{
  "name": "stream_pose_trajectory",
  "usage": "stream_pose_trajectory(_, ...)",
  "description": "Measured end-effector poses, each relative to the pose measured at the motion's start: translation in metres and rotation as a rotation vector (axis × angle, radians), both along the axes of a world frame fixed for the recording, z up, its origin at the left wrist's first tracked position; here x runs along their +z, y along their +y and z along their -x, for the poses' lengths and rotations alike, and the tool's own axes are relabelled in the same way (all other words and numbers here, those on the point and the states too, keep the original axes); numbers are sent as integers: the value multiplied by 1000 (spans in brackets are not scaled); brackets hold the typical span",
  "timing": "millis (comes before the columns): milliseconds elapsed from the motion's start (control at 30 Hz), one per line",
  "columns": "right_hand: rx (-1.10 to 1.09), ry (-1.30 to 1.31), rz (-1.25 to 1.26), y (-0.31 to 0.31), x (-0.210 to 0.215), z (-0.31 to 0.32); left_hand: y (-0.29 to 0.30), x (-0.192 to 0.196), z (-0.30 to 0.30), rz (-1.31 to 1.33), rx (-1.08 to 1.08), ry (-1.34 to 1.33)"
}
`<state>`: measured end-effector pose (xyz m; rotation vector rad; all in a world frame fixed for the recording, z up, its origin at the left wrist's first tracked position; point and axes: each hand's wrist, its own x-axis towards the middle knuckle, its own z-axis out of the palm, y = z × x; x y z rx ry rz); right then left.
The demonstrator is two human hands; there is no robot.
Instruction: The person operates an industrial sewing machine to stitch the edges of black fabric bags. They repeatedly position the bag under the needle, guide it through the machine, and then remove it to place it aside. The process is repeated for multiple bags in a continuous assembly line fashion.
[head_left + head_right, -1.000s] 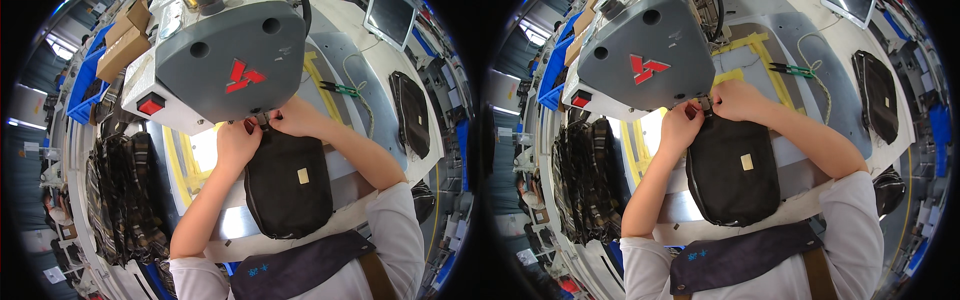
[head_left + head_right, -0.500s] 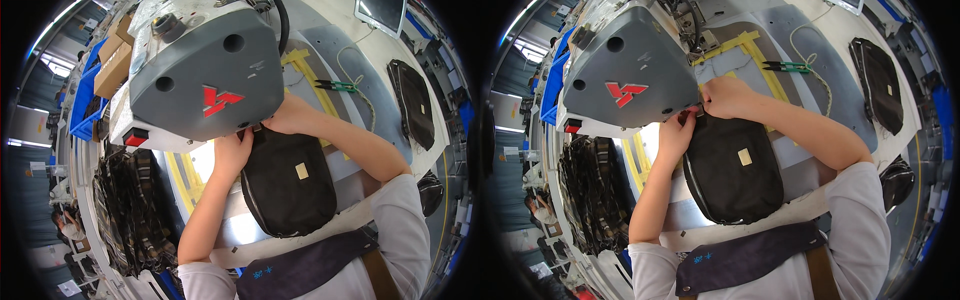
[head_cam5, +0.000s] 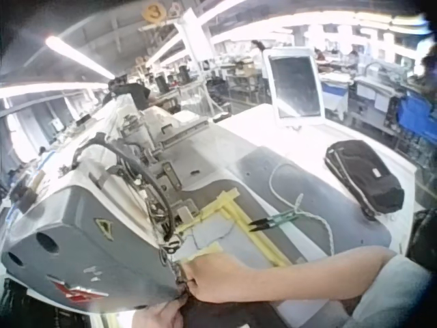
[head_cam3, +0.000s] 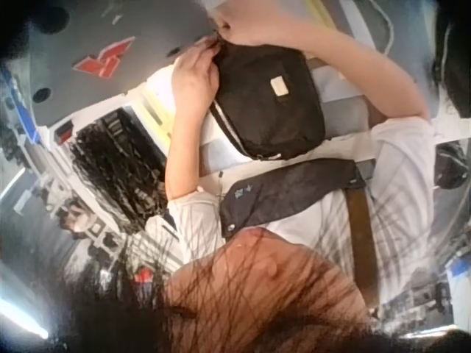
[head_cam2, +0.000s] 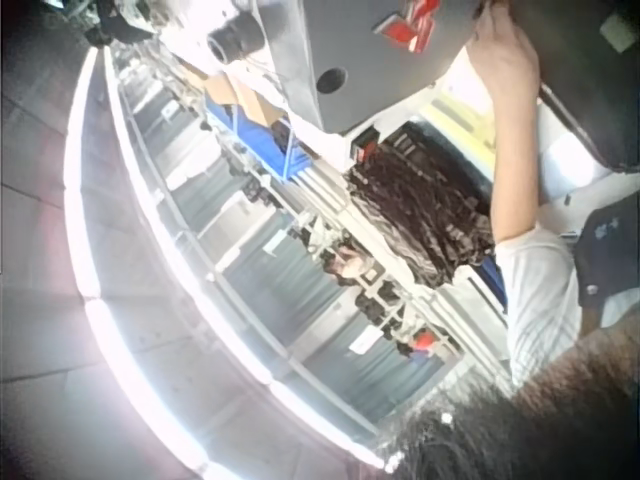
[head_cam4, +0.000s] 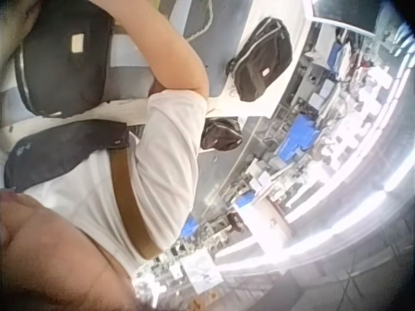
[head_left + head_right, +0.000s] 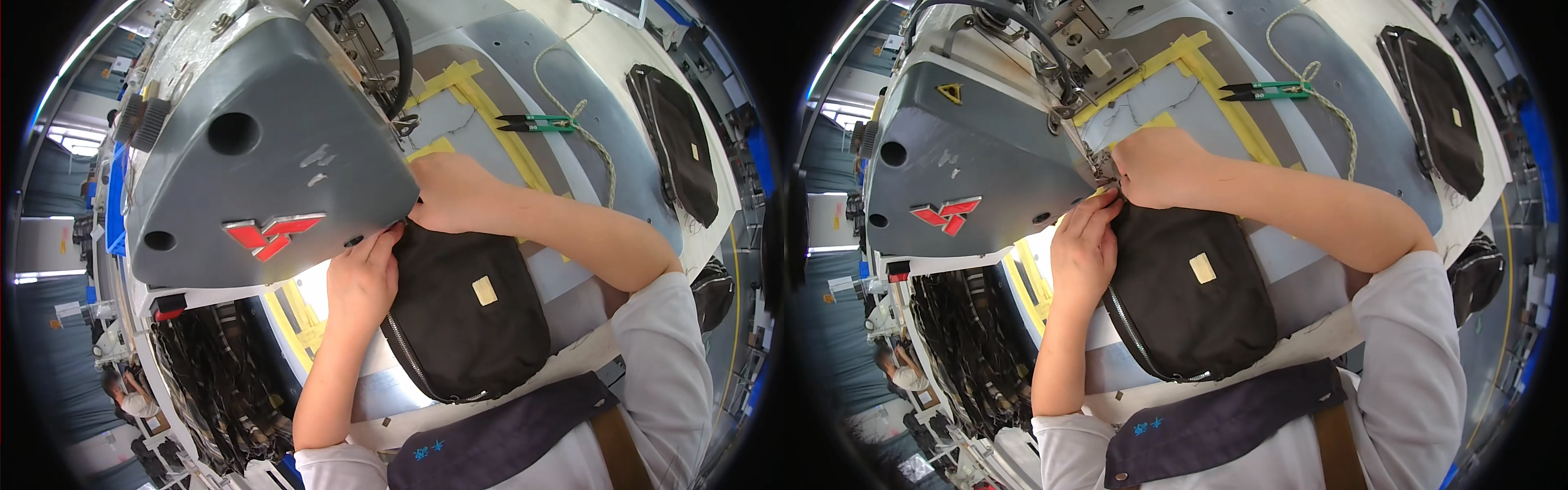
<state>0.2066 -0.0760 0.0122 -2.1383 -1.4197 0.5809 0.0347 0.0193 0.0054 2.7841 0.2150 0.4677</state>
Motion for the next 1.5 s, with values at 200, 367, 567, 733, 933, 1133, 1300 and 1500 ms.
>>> stream_pose_trajectory(200, 14, -140, -213, -2, -16, 5, -6, 2, -3, -11, 6, -21)
stream_pose_trajectory(367, 2, -312, -292, 1, -25, 5, -3, -3, -2, -93, -13, -66)
stream_pose_trajectory(567, -20, 3, -316, 7, -37, -10, -2, -6, -1, -99, -17, -93)
stream_pose_trajectory(733, -14, -62, -369, 8, -41, -8, -3, -2, -1, -86, -27, -51)
stream_pose_trajectory(933, 2, 95, -390, 4, -30, -14, -3, -3, 1, -85, -12, -44)
stream_pose_trajectory(1133, 55, 155, -349, 6, -38, -18, -4, -4, 1, -64, 14, -10)
stream_pose_trajectory(1300, 82, -78, -448, -6, -25, -17, -4, -3, 1, -59, 6, -32)
stream_pose_trajectory(1500, 197, -467, -482, -19, -21, -6, -4, -3, 2, -66, 7, -35)
